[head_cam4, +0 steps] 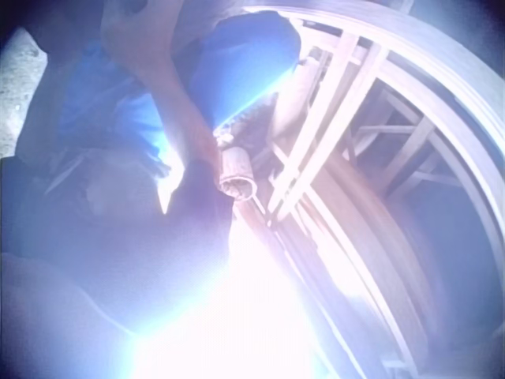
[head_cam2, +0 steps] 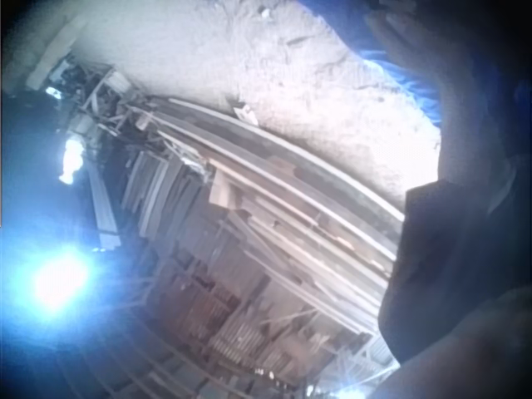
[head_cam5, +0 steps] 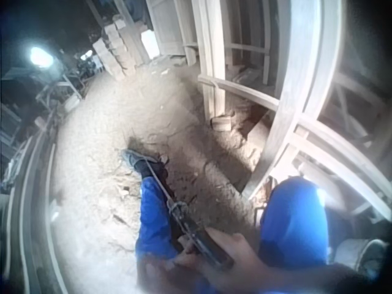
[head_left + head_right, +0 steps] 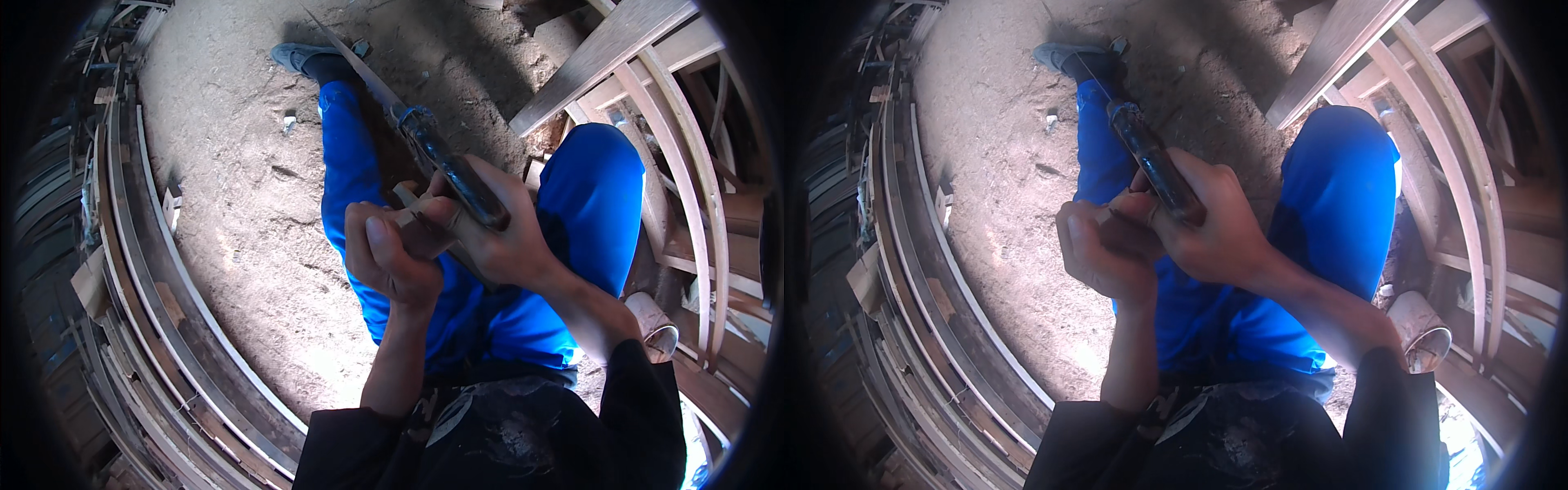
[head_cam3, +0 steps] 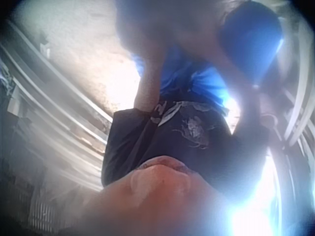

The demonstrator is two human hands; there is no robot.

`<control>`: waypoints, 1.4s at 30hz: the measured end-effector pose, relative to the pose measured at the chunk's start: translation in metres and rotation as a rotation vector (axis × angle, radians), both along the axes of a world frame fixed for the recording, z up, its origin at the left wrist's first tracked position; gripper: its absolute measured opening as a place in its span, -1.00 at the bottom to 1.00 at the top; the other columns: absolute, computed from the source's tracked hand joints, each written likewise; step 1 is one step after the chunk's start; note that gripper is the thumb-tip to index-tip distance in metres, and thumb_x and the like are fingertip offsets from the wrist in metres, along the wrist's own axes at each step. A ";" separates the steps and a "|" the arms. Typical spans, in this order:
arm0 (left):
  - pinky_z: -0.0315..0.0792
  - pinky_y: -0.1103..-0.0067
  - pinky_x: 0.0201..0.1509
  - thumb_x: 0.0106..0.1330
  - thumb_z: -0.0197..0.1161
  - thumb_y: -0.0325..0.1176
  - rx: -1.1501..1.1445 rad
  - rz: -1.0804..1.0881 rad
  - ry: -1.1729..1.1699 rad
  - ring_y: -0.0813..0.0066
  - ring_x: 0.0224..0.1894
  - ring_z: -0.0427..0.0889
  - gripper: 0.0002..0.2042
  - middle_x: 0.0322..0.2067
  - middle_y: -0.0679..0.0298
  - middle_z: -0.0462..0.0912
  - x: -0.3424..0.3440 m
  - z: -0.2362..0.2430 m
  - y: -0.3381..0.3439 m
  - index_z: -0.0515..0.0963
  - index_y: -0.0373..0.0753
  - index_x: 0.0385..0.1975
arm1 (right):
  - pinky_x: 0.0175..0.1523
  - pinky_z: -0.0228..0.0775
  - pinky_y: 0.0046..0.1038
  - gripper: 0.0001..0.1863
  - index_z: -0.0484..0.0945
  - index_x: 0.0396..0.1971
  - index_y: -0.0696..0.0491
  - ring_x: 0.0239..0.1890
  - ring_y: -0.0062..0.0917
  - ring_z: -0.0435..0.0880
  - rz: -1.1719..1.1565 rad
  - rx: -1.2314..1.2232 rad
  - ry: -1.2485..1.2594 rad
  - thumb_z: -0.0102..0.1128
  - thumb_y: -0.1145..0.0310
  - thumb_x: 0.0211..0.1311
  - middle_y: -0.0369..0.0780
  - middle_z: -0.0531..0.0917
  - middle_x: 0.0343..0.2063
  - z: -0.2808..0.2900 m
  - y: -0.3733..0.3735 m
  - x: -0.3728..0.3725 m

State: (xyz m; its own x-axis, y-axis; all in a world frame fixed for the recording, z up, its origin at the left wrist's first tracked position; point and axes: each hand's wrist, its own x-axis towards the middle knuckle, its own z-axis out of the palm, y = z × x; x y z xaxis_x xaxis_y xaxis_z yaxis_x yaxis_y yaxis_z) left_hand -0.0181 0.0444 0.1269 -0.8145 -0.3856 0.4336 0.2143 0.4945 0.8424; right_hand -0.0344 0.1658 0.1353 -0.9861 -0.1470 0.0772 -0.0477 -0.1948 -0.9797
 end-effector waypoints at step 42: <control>0.37 0.76 -0.38 0.44 0.18 -0.39 0.084 -0.288 -0.335 0.79 -0.41 0.48 -0.83 -0.51 0.35 0.56 0.017 0.009 -0.020 0.48 -0.38 -0.34 | -0.38 0.42 -0.49 -0.56 0.57 -0.37 0.15 -0.50 -0.65 0.56 0.059 0.416 -0.059 0.57 0.13 -0.01 -0.27 0.59 -0.58 0.001 0.010 -0.023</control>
State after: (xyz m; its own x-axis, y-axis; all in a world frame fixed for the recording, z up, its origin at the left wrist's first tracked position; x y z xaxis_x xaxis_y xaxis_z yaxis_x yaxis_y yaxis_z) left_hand -0.0016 0.0245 0.1354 -0.9839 -0.1453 0.1042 0.0415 0.3817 0.9233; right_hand -0.0575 0.1755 0.1361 -0.9761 -0.2099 -0.0570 0.0104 0.2167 -0.9762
